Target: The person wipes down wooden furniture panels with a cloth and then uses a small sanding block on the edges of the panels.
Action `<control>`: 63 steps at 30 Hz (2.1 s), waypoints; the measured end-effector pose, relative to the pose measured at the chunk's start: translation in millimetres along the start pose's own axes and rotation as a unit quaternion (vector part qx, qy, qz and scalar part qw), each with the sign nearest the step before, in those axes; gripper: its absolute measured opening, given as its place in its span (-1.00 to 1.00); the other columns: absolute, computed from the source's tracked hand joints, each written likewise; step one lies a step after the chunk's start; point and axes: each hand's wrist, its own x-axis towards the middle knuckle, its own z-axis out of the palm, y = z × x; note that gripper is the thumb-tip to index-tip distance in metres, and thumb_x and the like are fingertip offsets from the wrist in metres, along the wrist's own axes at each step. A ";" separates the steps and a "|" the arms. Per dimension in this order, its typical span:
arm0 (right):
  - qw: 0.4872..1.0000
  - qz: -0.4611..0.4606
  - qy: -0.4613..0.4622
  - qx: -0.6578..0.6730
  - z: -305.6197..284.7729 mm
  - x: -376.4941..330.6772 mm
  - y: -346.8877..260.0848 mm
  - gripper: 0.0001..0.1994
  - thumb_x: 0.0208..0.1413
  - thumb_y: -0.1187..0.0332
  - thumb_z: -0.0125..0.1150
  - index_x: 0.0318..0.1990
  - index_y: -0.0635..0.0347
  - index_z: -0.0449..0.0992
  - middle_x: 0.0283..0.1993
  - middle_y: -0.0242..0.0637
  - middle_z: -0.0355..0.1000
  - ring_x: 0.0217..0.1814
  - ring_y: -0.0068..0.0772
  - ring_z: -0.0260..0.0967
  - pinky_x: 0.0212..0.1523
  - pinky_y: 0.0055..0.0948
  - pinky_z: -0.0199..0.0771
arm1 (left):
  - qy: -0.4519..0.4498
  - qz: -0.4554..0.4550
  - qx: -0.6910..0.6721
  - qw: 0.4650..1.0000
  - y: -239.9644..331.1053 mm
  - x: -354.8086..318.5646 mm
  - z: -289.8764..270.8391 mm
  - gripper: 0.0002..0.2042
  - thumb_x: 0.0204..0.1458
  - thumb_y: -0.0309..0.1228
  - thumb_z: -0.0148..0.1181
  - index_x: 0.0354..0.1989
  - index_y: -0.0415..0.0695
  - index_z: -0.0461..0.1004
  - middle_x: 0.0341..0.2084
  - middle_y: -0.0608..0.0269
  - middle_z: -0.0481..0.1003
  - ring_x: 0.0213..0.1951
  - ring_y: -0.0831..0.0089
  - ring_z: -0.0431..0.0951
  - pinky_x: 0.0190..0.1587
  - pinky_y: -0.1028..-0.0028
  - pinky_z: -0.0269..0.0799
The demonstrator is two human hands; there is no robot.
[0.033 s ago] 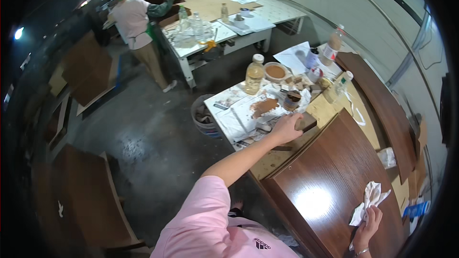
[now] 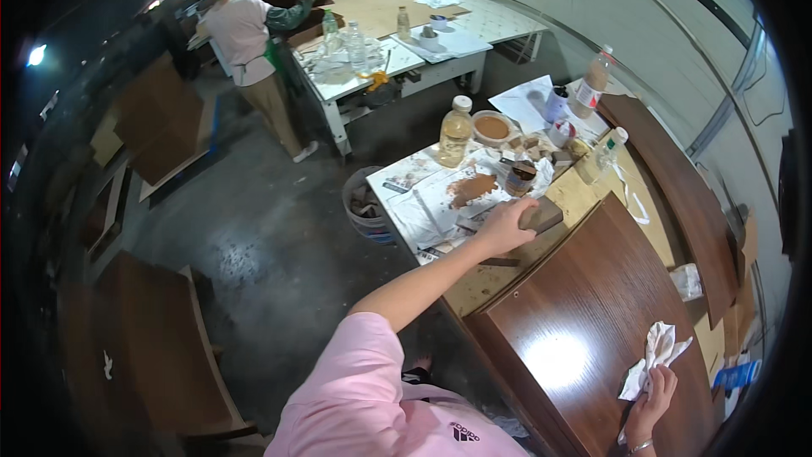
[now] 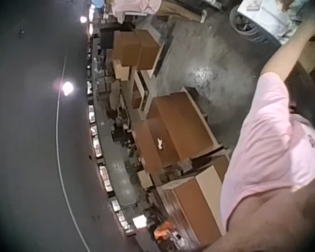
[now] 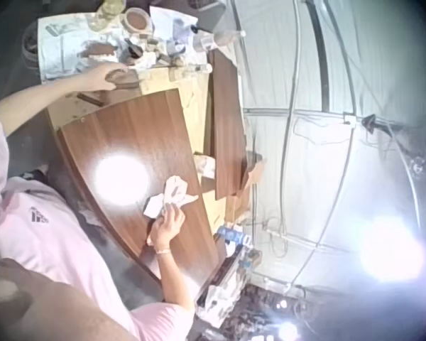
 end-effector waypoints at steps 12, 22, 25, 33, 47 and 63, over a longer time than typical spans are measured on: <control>0.996 0.053 0.000 0.076 25.4 4.1 18.8 -0.56 -0.16 0.60 0.00 -0.01 0.30 0.42 0.09 -0.03 0.30 0.21 0.09 0.22 0.28 -0.08 0.16 | -0.106 0.200 0.019 0.974 83.3 -145.2 -63.2 -0.48 -0.13 -0.49 0.29 0.12 -0.03 0.44 0.24 0.01 0.23 0.26 0.04 0.26 0.29 0.21 0.20; 0.985 0.139 0.059 -0.086 47.6 19.1 -69.8 -0.60 -0.07 0.49 0.12 0.00 0.37 0.40 0.12 0.11 0.30 0.19 0.21 0.19 0.23 0.02 0.20 | -0.194 0.310 -0.047 0.929 68.1 -130.1 -75.7 -0.34 -0.03 -0.39 0.37 0.32 0.03 0.30 0.27 0.02 0.20 0.24 0.02 0.22 0.27 0.13 0.19; 0.981 0.166 0.015 -0.100 43.8 47.5 -114.8 -0.55 -0.06 0.44 0.24 0.05 0.32 0.39 0.16 0.06 0.27 0.22 0.17 0.16 0.24 -0.01 0.19 | -0.250 0.379 -0.094 0.886 52.5 -127.9 -80.8 -0.34 -0.04 -0.34 0.39 0.32 0.05 0.34 0.29 -0.03 0.19 0.23 -0.01 0.23 0.25 0.08 0.19; 0.974 0.196 0.010 -0.113 40.4 81.4 -148.6 -0.56 -0.10 0.36 0.32 -0.01 0.25 0.44 0.10 -0.06 0.34 0.19 0.09 0.22 0.18 -0.05 0.26 | -0.202 0.443 -0.067 0.871 29.5 0.0 -31.2 -0.38 -0.07 -0.29 0.40 0.26 0.08 0.43 0.28 0.03 0.23 0.23 0.04 0.27 0.28 0.12 0.19; 0.967 0.239 0.029 -0.086 34.2 89.1 -156.8 -0.63 -0.12 0.40 0.32 -0.08 0.20 0.50 0.03 -0.13 0.39 0.12 0.02 0.28 0.13 -0.12 0.36 | -0.092 0.360 -0.034 0.928 22.7 143.5 32.6 -0.53 0.05 -0.40 0.32 0.19 0.01 0.49 0.17 -0.01 0.41 0.23 0.03 0.34 0.30 0.17 0.21; 0.970 0.221 0.043 -0.094 38.7 91.7 -151.2 -0.67 -0.11 0.47 0.27 -0.11 0.21 0.50 0.01 -0.13 0.41 0.09 0.03 0.32 0.10 -0.16 0.38 | -0.133 0.237 -0.122 0.954 24.4 193.0 33.6 -0.55 0.04 -0.25 0.34 0.09 -0.18 0.52 0.01 -0.01 0.56 0.04 0.17 0.57 0.13 0.34 0.41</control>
